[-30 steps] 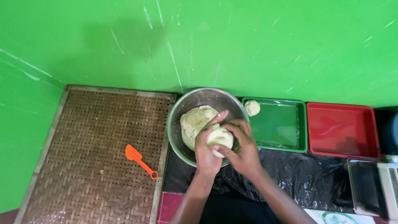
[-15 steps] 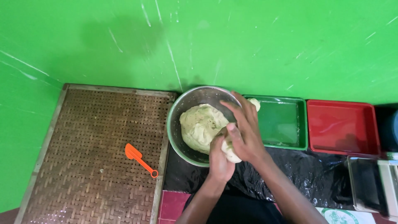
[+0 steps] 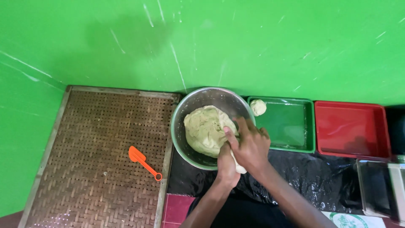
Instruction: Portioning a large mass of dough into smaller balls and placing them into a tray
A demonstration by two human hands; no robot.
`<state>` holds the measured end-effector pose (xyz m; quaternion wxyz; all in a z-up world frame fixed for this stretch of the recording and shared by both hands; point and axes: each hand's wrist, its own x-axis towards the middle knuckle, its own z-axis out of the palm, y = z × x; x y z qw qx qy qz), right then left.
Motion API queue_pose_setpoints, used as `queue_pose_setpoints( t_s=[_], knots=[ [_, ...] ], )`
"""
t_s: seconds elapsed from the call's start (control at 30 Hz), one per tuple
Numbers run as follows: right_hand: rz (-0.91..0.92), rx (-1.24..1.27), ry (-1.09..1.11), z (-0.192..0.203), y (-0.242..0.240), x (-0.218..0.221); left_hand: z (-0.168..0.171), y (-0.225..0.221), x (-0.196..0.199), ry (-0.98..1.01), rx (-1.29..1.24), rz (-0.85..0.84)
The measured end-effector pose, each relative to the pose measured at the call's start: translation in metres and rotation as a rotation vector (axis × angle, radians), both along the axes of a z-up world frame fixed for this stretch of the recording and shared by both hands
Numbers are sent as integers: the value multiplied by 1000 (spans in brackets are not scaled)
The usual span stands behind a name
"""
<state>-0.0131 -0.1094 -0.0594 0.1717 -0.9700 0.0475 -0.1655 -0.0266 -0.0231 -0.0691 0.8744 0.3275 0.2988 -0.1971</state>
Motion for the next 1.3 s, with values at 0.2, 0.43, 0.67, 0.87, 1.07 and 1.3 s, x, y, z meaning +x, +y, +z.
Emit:
queue_pose_setpoints(
  t_s=[0.2,0.43,0.67,0.87,1.07,1.3],
  knots=[
    [206,838,188,49,4,10,-14,1,2,42,-86,-18],
    [257,932,-3,59,14,-8,10,15,21,-86,88,138],
    [209,1190,330,46,23,-14,43,20,17,-437,396,-249],
    [-211,1426,166,13,12,-3,77,24,10,-703,548,-470],
    [-182,2019,235,7,-20,7,55,25,22,-755,453,-297],
    [-6,1739,175,3,-14,-2,-6,4,12,-732,264,-180]
  ],
)
